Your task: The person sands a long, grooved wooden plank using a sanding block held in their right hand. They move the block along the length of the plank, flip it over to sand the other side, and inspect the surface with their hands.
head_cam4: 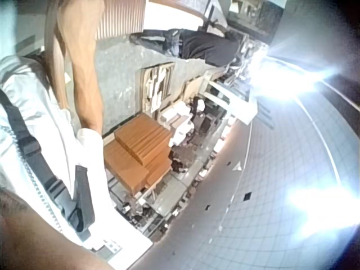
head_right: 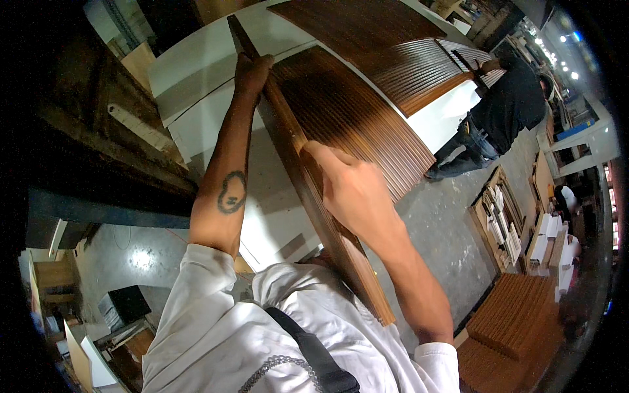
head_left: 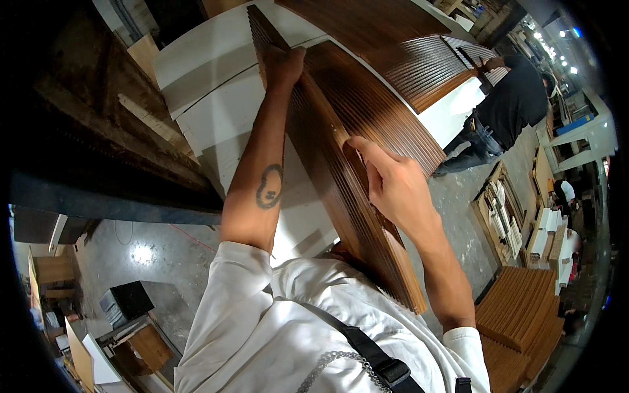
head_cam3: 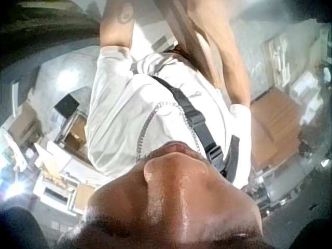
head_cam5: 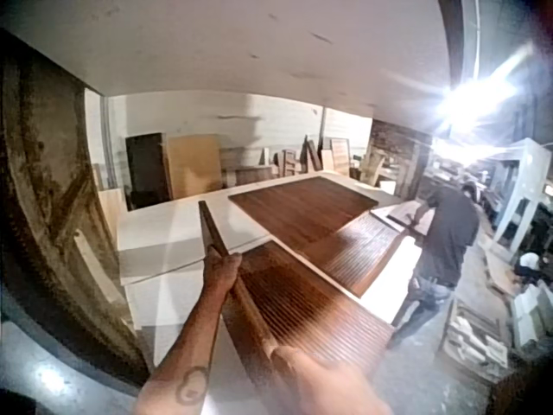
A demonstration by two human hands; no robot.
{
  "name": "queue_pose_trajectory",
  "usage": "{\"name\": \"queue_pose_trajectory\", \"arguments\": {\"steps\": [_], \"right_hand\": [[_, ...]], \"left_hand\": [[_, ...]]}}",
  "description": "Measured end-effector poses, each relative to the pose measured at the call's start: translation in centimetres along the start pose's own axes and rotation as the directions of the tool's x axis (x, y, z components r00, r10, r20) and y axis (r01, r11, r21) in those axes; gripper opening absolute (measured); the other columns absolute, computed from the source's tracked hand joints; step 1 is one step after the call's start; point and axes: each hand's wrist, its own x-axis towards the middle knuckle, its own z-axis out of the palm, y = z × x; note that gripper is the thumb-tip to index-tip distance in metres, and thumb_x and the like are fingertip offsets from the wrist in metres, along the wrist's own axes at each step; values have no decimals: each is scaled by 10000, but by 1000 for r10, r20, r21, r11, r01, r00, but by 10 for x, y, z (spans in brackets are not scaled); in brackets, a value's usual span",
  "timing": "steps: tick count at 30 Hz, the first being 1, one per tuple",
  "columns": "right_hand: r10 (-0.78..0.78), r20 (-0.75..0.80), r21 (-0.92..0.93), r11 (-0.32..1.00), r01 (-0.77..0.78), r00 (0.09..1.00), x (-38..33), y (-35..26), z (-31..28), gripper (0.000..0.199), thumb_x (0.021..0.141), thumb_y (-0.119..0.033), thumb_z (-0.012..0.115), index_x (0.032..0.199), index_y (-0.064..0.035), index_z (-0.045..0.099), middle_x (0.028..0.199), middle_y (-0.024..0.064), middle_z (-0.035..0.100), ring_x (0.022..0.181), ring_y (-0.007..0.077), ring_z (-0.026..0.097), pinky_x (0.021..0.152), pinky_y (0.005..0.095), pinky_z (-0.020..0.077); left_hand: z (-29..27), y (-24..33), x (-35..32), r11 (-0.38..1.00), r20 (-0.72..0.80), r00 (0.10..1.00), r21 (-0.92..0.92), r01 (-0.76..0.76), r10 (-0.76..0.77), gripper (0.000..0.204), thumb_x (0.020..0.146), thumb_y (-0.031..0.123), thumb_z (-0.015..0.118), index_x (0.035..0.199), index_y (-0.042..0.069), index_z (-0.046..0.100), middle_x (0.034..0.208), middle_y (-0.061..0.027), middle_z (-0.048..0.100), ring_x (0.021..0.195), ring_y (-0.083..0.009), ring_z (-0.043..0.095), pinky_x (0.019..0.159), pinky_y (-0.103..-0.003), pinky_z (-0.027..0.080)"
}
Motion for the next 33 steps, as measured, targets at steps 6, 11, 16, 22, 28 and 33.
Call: {"name": "queue_pose_trajectory", "arguments": {"steps": [6, 11, 16, 22, 28, 33], "right_hand": [[50, 28, 69, 996, -52, 998, -3, -1, -2, 330, 828, 27, 585, 1145, -40, 647, 933, 214, 704, 707, 378, 690, 620, 446, 565], [-1, -41, 42, 999, 3, 999, -3, 3, 7, 270, 819, 38, 608, 1077, -35, 643, 956, 203, 705, 711, 370, 694, 614, 436, 566], [0, -64, 77, 997, 4, 998, -7, -8, 0, 253, 860, 63, 602, 1090, -25, 662, 894, 201, 698, 646, 346, 679, 598, 403, 548], [-8, -77, -37, 999, 5, 997, 3, -8, 7, 260, 842, 58, 611, 1079, -30, 671, 870, 202, 701, 632, 340, 676, 573, 407, 538], [12, -59, -27, 1000, -14, 998, 0, -7, 3, 282, 829, 52, 620, 1094, -26, 676, 875, 204, 702, 633, 342, 677, 568, 407, 535], [-14, -119, 36, 999, 19, 993, 3, -3, 12, 283, 835, 50, 622, 1097, -33, 692, 882, 204, 708, 630, 329, 682, 577, 389, 538]], "left_hand": [[6, -30, 20, 997, -95, 995, 79, -21, 28, 350, 758, 237, 716, 877, -83, 640, 886, -207, 697, 830, -338, 671, 775, -448, 522], [2, -15, 9, 992, 53, 996, 111, 61, -68, 473, 771, 267, 734, 1041, -100, 606, 1064, -253, 685, 978, -351, 667, 848, -465, 517], [0, -21, 16, 990, -16, 999, 132, 42, -40, 443, 780, 257, 729, 1027, -96, 626, 1076, -237, 685, 986, -324, 662, 847, -465, 509], [-1, -18, 15, 998, 11, 1000, 69, 12, -13, 413, 774, 242, 729, 970, -111, 646, 994, -218, 707, 944, -297, 673, 832, -454, 511], [2, -12, 6, 997, 58, 997, 67, 41, -45, 460, 766, 282, 734, 1023, -91, 655, 1042, -226, 709, 985, -334, 680, 859, -448, 514], [1, -20, 19, 956, -25, 994, 272, 111, -108, 559, 773, 303, 741, 1171, -66, 606, 1190, -254, 662, 1112, -367, 641, 956, -425, 490]]}}
